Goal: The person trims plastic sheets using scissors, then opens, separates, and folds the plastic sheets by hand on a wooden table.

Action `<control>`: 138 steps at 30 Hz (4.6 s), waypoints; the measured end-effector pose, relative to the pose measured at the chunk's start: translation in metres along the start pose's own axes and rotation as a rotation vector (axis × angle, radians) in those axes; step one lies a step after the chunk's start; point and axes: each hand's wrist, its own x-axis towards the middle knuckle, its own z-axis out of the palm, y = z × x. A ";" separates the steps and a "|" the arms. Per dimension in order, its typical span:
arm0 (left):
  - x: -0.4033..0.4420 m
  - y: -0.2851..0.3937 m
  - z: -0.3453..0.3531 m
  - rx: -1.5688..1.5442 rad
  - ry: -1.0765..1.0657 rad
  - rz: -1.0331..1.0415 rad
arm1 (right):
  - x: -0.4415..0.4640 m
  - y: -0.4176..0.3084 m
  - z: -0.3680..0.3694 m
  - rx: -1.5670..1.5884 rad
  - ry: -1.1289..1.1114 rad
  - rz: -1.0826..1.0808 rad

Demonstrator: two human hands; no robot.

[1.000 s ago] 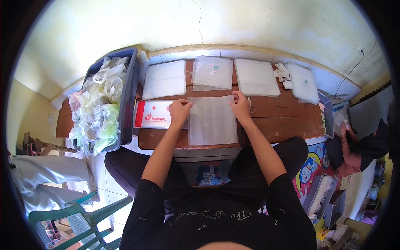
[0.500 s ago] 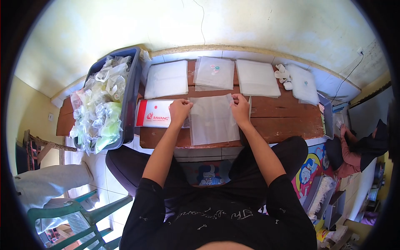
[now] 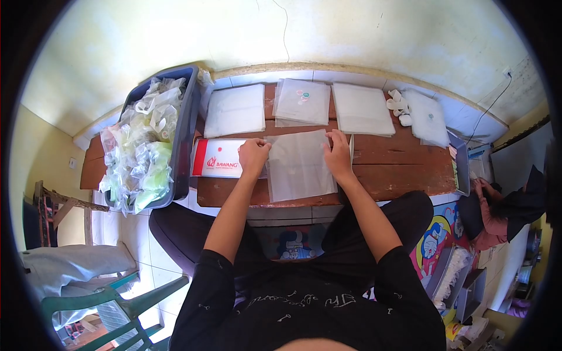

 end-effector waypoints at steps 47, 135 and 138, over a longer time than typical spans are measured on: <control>0.004 0.014 0.007 0.063 -0.018 -0.006 | 0.016 0.005 0.000 -0.105 -0.112 0.374; -0.059 0.007 0.075 0.496 -0.069 0.675 | -0.015 0.009 0.014 -0.497 -0.347 -0.215; -0.059 0.006 0.076 0.507 -0.070 0.670 | -0.016 0.011 0.015 -0.476 -0.328 -0.225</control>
